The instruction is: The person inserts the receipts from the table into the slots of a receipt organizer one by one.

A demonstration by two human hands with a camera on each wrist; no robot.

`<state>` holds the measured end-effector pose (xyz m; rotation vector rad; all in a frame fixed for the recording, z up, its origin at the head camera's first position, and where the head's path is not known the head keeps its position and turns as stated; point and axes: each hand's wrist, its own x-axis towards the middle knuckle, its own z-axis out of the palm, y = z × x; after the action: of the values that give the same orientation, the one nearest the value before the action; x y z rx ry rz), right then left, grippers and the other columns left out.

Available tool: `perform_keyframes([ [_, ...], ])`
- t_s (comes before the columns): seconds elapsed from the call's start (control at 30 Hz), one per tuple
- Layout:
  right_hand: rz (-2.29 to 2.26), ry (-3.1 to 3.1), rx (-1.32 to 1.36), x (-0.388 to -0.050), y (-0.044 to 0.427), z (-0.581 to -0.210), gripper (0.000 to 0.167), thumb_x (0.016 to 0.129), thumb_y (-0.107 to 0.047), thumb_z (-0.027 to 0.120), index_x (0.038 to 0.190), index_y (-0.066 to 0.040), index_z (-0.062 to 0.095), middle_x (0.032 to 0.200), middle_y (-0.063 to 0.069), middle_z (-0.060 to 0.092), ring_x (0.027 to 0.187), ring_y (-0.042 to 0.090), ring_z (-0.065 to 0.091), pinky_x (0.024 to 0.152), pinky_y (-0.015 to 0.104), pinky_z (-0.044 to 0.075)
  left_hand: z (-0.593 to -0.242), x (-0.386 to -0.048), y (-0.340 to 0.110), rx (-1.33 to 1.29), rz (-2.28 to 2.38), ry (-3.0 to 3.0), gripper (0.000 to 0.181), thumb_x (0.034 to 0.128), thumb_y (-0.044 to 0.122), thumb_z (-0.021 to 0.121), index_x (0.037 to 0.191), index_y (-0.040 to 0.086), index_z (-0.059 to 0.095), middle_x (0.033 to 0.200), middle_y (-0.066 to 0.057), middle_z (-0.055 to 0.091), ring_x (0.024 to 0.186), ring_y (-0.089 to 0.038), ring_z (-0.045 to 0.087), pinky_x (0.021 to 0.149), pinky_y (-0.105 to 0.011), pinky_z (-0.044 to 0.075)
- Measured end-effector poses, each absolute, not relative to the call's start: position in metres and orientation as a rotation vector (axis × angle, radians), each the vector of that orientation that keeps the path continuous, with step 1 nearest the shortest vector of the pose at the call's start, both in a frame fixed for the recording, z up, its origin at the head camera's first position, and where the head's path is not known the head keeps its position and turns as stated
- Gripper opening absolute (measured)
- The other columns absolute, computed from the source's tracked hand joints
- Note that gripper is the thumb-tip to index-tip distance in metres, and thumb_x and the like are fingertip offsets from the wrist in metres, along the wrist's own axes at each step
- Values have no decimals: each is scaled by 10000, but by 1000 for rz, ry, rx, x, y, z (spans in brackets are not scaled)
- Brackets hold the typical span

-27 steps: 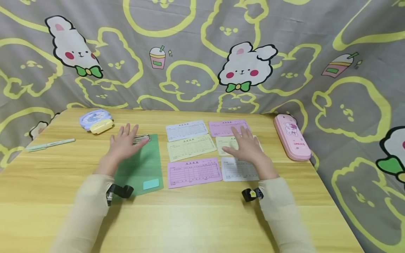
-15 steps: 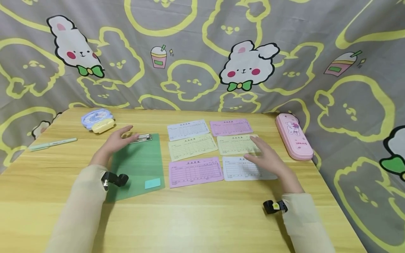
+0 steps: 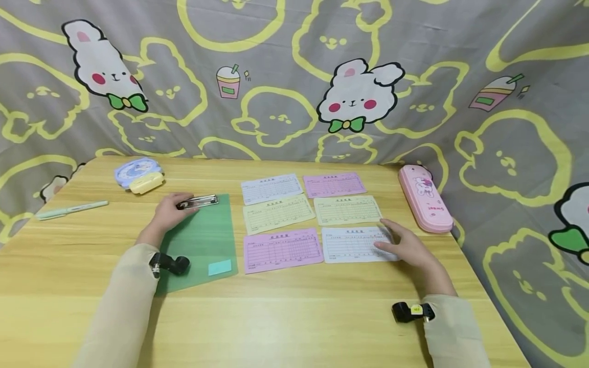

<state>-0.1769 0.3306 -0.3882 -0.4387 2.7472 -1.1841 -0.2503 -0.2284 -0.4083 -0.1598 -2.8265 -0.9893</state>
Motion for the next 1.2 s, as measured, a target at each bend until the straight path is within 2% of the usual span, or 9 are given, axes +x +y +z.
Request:
perform_keyframes([
  [0.2,-1159,2758,-418,-176,340,-399,697,735,-182,682,1270,87,326,1314,323,193,1189,470,146,933,552,103,-416,-253,-229,-92,-1017,-2746,443,760,269,652,1123,31,564,1124,-191,459,1029,-377,327,869,-512,169],
  [0.37,-1007,2800,-474,-176,343,-401,727,732,-224,678,1275,92,312,1335,320,125,1198,477,95,925,573,81,-417,-254,-229,-85,-979,-2721,400,761,260,655,1096,52,589,1076,-183,479,986,-374,348,837,-508,189],
  [0.7,-976,2804,-527,-175,343,-402,689,743,-203,669,1255,110,330,1323,339,125,1186,496,91,910,592,87,-413,-246,-229,-79,-890,-2717,354,750,230,671,1050,51,620,999,-191,514,918,-380,390,776,-515,233],
  [1.03,-975,2811,-509,-176,344,-403,689,737,-220,677,1254,94,346,1325,335,124,1186,497,90,909,594,84,-411,-243,-232,-52,-958,-2707,359,747,194,674,1045,4,609,996,-222,537,879,-365,405,767,-492,251],
  [1.2,-975,2790,-526,-176,344,-404,733,746,-209,659,1285,100,272,1329,337,99,1194,491,61,911,595,64,-412,-242,-234,-95,-1023,-2671,331,741,122,672,1008,-59,599,959,-253,528,875,-374,422,767,-469,289],
])
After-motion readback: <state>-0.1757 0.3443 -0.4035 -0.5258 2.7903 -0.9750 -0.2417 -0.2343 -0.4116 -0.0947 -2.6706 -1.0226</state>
